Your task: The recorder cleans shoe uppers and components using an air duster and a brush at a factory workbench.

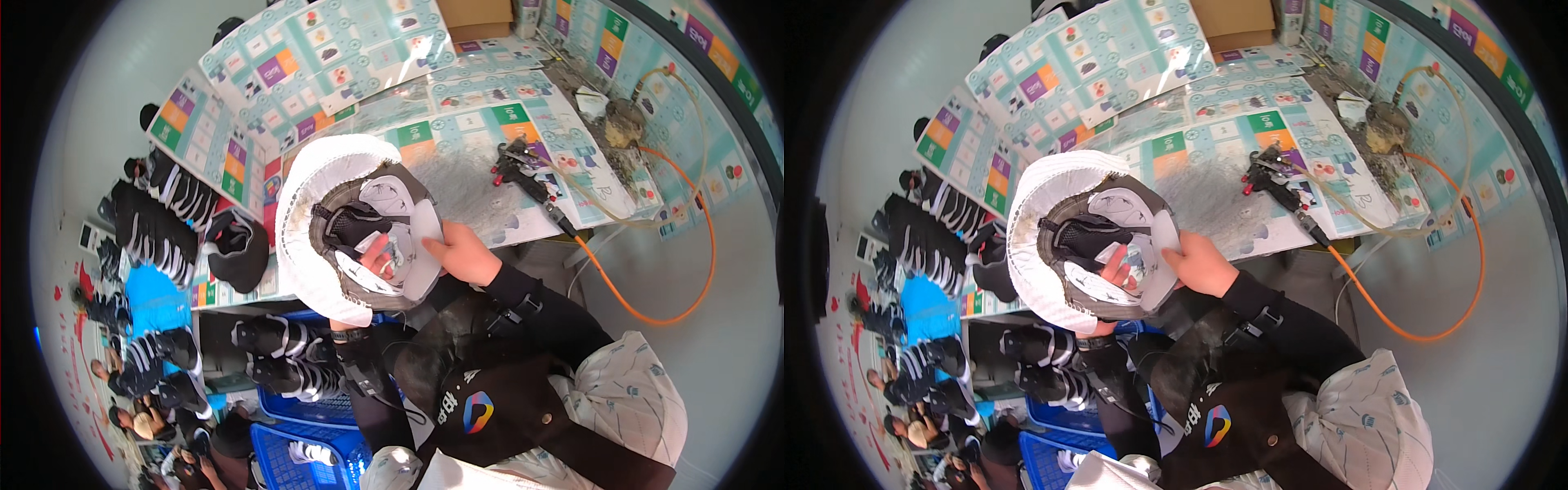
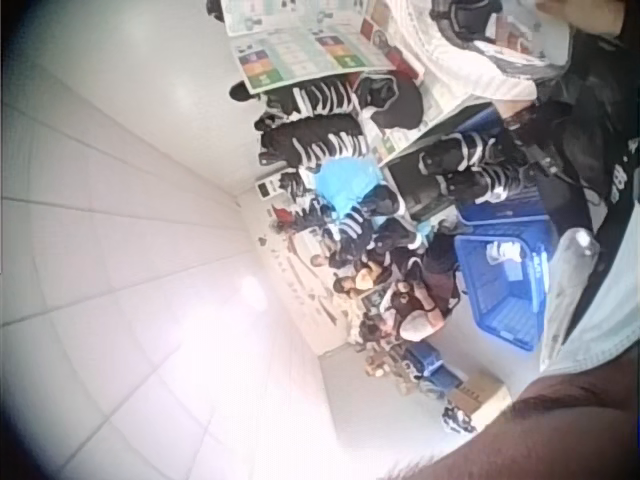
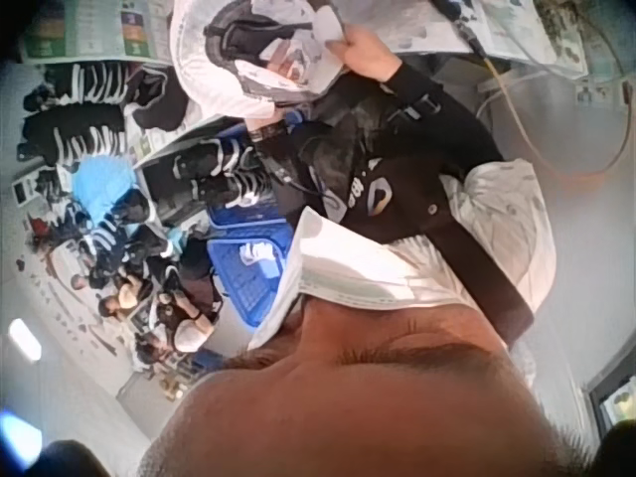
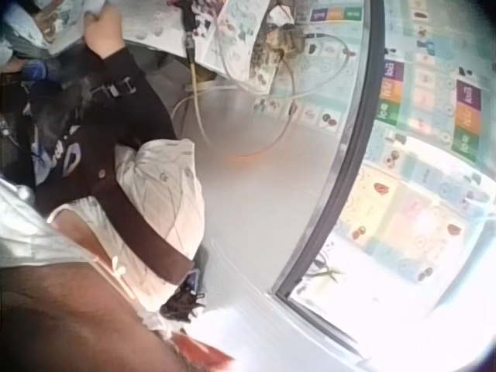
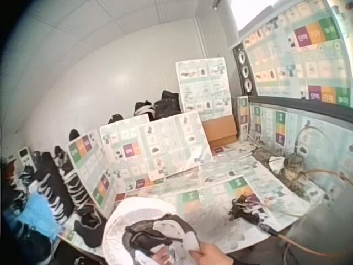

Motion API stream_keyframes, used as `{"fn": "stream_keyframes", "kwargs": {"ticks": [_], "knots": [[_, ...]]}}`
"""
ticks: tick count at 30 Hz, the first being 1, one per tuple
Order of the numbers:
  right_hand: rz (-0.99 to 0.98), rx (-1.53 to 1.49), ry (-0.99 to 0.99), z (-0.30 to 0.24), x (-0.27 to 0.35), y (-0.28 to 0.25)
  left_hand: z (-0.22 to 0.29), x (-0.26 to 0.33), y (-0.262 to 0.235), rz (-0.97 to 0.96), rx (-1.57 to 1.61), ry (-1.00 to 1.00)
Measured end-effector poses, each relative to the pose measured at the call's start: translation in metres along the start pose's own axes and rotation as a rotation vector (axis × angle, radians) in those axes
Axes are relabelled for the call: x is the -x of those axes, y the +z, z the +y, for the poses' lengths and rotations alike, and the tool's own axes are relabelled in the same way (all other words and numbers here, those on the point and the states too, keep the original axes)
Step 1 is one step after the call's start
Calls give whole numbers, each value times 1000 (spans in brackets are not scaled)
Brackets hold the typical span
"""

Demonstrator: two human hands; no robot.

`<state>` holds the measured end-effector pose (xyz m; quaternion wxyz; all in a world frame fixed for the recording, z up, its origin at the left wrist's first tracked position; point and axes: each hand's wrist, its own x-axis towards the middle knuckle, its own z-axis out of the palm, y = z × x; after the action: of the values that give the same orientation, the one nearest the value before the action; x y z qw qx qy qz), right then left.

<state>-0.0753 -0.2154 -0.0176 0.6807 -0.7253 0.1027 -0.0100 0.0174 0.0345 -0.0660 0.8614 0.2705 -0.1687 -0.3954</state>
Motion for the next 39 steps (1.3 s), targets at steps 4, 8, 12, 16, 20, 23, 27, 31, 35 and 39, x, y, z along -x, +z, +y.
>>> {"fn": "stream_keyframes", "kwargs": {"ticks": [4, 8, 12, 16, 20, 23, 27, 31, 35, 39], "knots": [[72, -131, 8, 10, -3, -23, 8, -55, 22, 378, 13, 116], [68, -720, 171, 24, 3, 0, 16, -120, 31, 687, -789, 693], [-195, -815, 379, 8, -5, 11, 72, -132, -66, 569, -881, 453], [-373, 301, 233, -16, -17, -75, 72, -193, -83, 601, -1368, 211], [599, 1113, -194, 34, -40, -156, 68, -226, -89, 598, -1304, 87], [556, 1296, -52, 48, -56, -185, 74, -229, -96, 622, -1302, 114], [312, 1268, -6, 43, -68, -202, 76, -236, -78, 598, -1478, 137], [672, 1253, -84, 38, -69, -200, 73, -239, -50, 605, -1286, 117], [584, 724, -185, -20, -10, -184, 76, -246, -35, 619, -1400, 49], [-56, 125, 55, -37, -4, -141, 76, -247, -57, 550, -1340, 85]]}}
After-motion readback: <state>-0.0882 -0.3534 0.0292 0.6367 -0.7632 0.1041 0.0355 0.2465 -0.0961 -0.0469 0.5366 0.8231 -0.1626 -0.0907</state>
